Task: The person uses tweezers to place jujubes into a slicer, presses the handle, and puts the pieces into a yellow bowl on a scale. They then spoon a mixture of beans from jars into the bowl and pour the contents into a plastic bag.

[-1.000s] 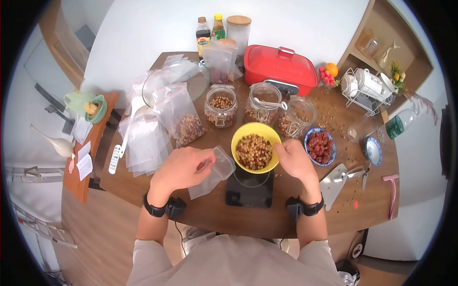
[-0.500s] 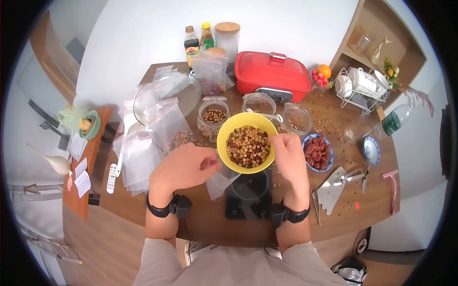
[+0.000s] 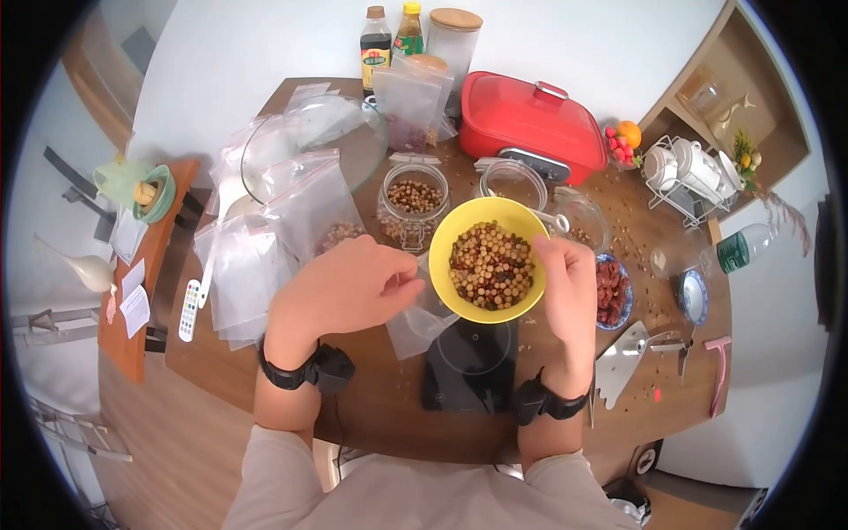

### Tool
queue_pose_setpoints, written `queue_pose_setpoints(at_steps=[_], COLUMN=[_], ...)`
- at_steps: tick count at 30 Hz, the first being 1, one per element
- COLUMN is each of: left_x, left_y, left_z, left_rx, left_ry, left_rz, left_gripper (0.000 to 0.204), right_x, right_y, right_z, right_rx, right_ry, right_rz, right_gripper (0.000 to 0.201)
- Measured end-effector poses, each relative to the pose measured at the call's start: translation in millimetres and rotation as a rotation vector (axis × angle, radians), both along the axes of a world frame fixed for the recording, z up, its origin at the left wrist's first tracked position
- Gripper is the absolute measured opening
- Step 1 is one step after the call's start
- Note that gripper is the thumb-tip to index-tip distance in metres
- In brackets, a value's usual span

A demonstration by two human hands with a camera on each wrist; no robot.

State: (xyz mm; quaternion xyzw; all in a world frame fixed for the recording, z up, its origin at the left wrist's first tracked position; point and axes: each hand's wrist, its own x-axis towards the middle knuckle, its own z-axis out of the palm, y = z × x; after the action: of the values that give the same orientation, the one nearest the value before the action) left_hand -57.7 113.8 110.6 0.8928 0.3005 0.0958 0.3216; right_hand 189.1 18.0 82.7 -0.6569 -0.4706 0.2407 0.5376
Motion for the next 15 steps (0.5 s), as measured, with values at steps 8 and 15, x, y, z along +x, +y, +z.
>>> queue_pose_setpoints(at_steps=[8,15], left_x=[3,11], left_y=[1,-2], left_z=[-3,-3], left_rx=[0.016,0.038], left_ry=[-0.007,-0.04], left_rz=[0.012,-0.027], left_gripper=[0.022,0.021], right_x=[5,6], right_y=[2,-1], right_z=[-3,-1], right_rx=[0.025,0.017], right_ry=[-0.007,-0.049], right_rz=[0.012,-0.038], right_gripper=[0.046,0.048])
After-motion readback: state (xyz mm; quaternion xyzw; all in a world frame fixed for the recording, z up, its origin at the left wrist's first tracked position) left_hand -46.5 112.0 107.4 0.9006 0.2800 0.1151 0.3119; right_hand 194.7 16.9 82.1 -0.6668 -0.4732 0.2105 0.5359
